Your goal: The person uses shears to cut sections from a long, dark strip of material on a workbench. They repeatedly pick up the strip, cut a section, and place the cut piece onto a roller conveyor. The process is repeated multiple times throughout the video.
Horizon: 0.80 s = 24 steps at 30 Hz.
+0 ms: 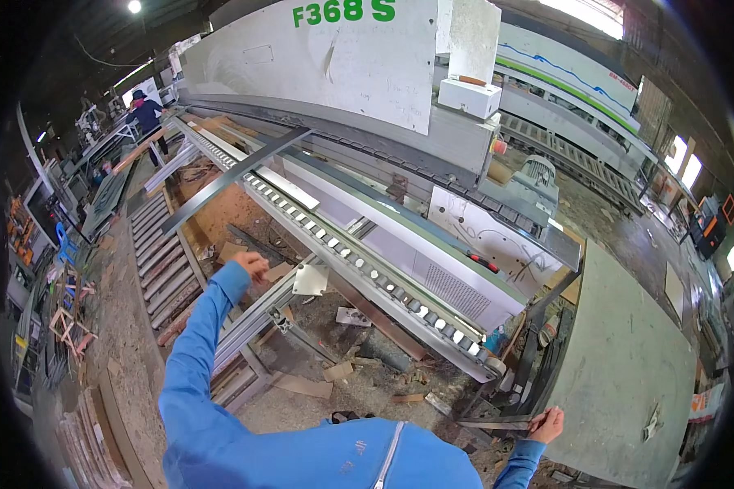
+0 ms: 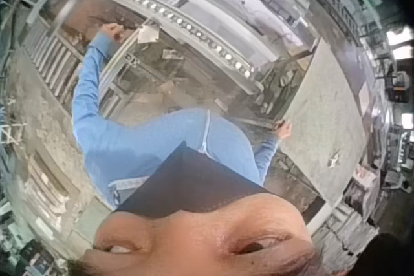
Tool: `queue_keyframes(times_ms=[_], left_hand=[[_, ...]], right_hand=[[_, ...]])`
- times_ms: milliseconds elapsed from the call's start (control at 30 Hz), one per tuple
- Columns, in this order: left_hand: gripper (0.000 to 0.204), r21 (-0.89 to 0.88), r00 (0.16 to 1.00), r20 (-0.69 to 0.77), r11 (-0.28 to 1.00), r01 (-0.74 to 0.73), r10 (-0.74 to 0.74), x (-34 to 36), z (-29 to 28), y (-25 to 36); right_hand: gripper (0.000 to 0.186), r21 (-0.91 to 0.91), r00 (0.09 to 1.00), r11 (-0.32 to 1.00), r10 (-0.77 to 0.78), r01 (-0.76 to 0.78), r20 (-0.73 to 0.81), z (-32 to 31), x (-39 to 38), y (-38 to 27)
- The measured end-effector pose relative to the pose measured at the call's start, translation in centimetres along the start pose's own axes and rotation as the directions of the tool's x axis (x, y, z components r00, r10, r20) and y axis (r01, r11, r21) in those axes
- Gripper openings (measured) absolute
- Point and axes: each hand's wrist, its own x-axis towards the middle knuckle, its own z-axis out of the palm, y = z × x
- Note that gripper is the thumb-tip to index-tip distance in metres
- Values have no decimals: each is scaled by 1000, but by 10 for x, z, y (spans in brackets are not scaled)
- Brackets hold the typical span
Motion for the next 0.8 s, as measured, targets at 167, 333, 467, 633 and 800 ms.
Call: queue_keyframes(times_ms=[167, 333, 467, 633, 800], left_hand=[[23, -133, 975, -195, 987, 86, -111, 35, -69, -12], [28, 215, 867, -494, 957, 195, -65, 68, -114, -51], [33, 445, 681, -733, 760, 474, 5, 98, -170, -108], [42, 506, 639, -764, 700, 504, 92, 117, -176, -125], [51, 428, 595, -804, 712, 557, 18, 127, -184, -140]], right_hand=[[28, -40, 999, 999, -25, 23, -33, 18, -2, -3], [23, -89, 999, 996, 13, -17, -41, 7, 5, 10], [21, -167, 997, 985, 32, -44, -71, 9, 13, 19], [20, -227, 995, 972, 38, -58, -94, -8, 14, 15], [22, -267, 995, 961, 48, -69, -85, -18, 16, 6]])
